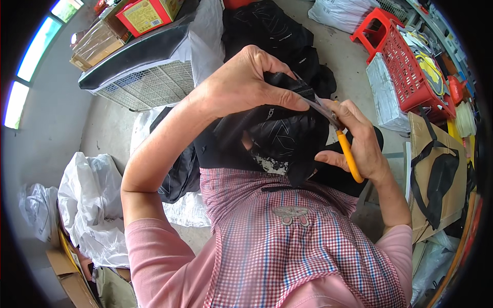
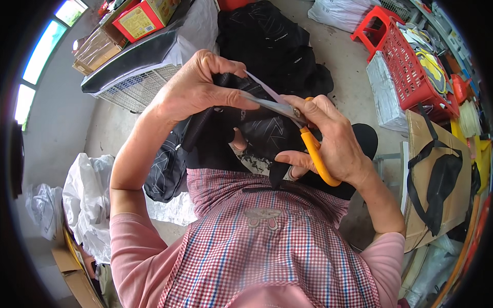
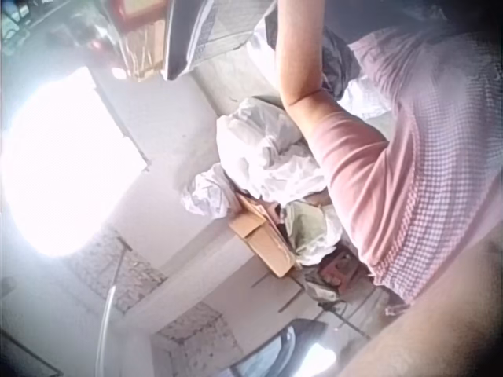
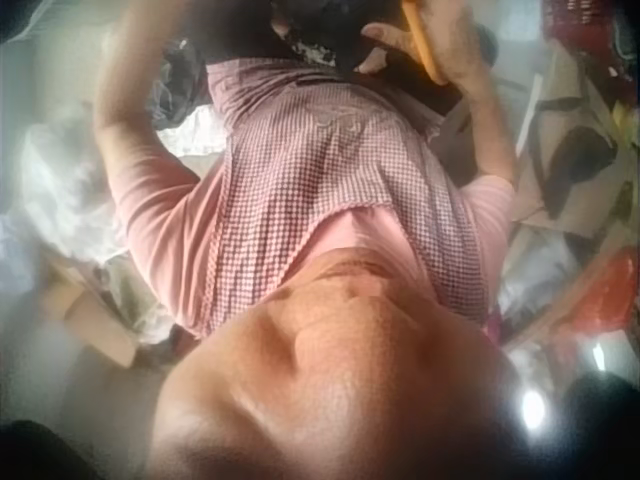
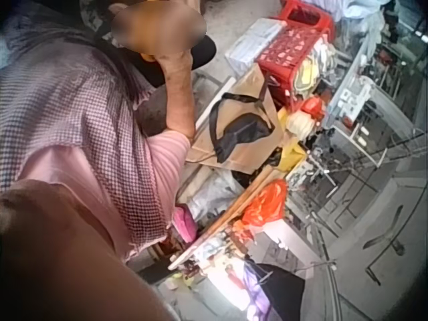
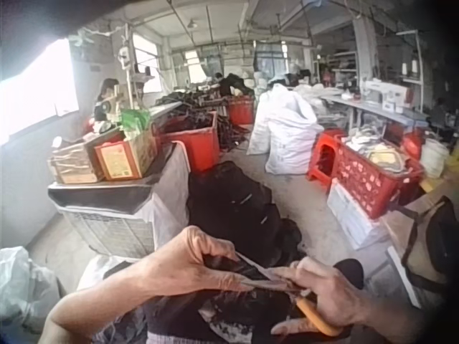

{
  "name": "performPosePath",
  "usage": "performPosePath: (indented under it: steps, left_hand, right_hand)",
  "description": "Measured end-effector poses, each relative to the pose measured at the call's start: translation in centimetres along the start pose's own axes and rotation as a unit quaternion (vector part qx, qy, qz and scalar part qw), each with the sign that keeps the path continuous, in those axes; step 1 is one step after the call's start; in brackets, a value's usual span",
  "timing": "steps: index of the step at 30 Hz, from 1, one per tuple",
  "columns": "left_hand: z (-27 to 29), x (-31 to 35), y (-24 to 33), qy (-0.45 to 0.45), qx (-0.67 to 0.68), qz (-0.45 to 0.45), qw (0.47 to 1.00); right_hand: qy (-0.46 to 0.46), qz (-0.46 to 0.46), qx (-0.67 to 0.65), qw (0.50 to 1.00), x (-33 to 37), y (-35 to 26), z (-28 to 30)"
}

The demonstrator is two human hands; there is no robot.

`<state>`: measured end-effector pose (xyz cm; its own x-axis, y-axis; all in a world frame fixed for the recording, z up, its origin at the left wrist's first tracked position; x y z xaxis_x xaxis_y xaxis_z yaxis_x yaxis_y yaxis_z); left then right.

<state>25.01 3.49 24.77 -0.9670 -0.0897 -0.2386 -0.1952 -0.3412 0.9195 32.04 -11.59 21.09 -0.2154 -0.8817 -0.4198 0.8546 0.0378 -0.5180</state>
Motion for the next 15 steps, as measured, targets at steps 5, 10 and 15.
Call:
performPosePath:
  steps: [5, 10, 15]
  left_hand:
    - [-0.3, 0.0, -0.7, -0.002, 0.017, 0.007, 1.0]
    - [-0.4, 0.3, -0.9, 0.008, 0.007, 0.045, 0.999]
    - [-0.7, 0.5, -0.8, 0.019, 0.022, 0.029, 0.999]
  right_hand:
    - [-0.038, 0.015, 0.032, 0.999, -0.3, -0.8, 0.4]
    - [-0.076, -0.014, 0.015, 0.997, 0.3, 0.1, 0.1]
    - [-0.005, 0.035, 0.04, 0.999, -0.2, -1.5, 0.9]
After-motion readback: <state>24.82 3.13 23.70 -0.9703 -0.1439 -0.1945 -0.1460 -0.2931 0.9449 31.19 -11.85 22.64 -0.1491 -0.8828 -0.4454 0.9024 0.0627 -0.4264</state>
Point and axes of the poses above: each hand's wrist, its own x-axis away from the middle knuckle, its own z-axis out of the back of the hand, y = z × x, the point moved 8 cm from there along -x, towards the middle knuckle, and after that the axes turned 8 degrees about x, right-handed, at the moved point
